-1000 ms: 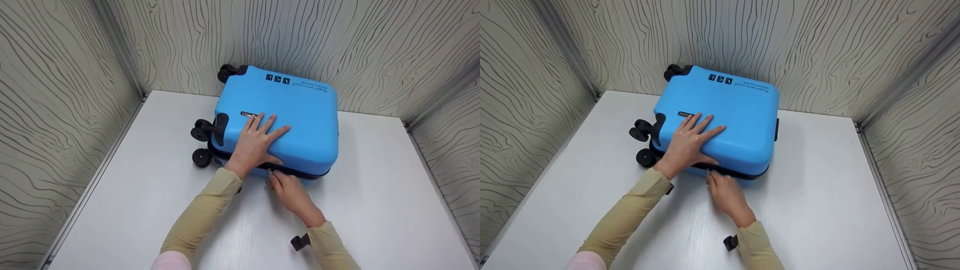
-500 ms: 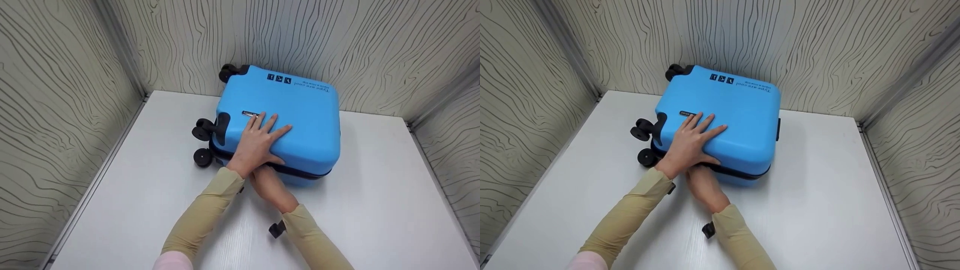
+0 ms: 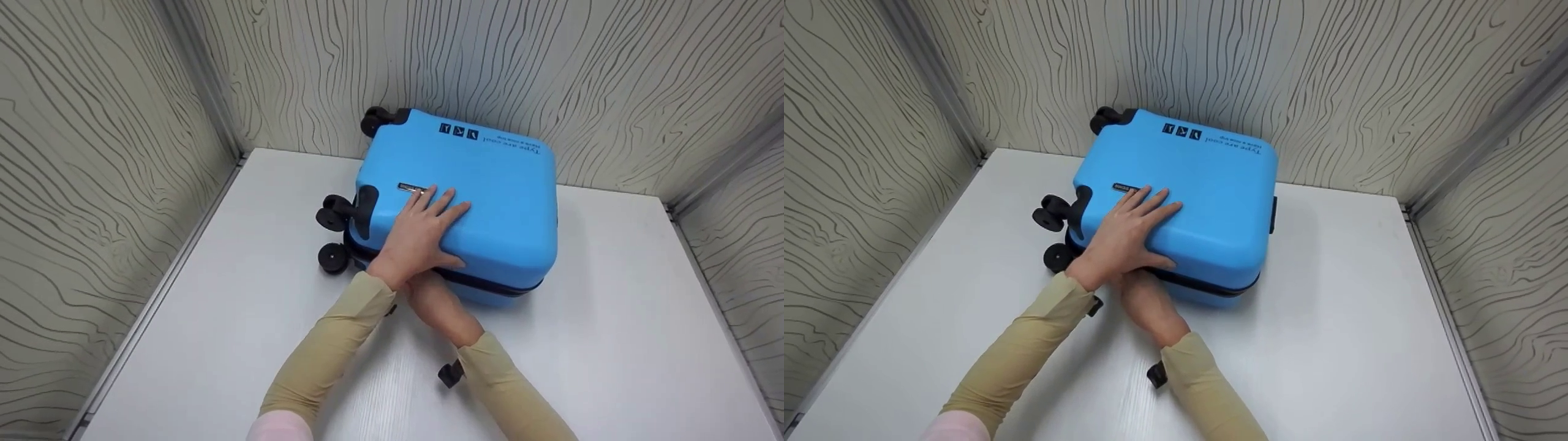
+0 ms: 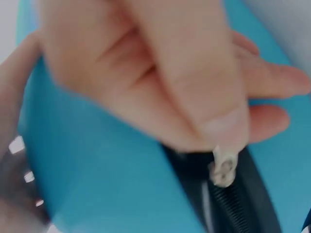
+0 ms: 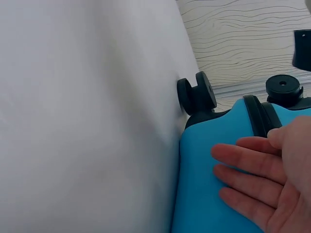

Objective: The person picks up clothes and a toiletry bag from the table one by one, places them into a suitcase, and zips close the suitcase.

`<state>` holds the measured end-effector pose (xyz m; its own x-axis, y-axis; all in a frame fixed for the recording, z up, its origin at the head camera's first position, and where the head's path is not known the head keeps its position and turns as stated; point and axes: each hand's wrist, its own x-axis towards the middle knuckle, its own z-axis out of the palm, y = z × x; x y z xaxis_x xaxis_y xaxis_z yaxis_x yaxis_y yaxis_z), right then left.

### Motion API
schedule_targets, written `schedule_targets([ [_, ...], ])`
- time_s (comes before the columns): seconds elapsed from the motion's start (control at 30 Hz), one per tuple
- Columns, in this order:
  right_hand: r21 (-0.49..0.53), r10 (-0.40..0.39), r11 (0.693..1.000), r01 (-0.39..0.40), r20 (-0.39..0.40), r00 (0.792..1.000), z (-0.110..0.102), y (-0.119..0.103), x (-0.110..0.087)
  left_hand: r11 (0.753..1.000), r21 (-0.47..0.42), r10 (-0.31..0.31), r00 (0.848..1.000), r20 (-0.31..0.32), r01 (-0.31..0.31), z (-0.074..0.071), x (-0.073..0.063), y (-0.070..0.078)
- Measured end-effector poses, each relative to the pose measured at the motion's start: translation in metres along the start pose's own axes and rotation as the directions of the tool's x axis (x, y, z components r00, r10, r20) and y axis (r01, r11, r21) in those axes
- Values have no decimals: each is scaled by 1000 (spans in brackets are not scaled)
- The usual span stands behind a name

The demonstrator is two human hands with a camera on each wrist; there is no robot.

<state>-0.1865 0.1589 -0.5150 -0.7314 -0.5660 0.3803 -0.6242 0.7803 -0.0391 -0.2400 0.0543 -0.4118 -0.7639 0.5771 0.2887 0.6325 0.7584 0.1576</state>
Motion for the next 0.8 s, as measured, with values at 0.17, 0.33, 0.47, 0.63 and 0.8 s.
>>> schedule_targets([
  [0.17, 410, 73, 908, -82, 37, 997, -3, 6, -5, 992, -127, -3, 999, 32, 7, -12, -6, -4],
  [0.33, 509, 82, 852, -122, 100, 992, -10, 12, -16, 993, -109, -29, 999, 34, 32, -18, -15, -10],
  [0.47, 544, 82, 829, -130, 112, 990, -12, 17, -24, 992, -102, -70, 996, 61, 76, -27, -23, -21],
  [0.63, 550, 95, 823, -143, 116, 989, -14, 24, -37, 978, -128, -147, 982, 120, 163, -42, -33, -38],
  [0.8, 589, 128, 786, -189, 143, 981, -20, 29, -52, 961, -151, -205, 964, 167, 230, -54, -42, -48],
])
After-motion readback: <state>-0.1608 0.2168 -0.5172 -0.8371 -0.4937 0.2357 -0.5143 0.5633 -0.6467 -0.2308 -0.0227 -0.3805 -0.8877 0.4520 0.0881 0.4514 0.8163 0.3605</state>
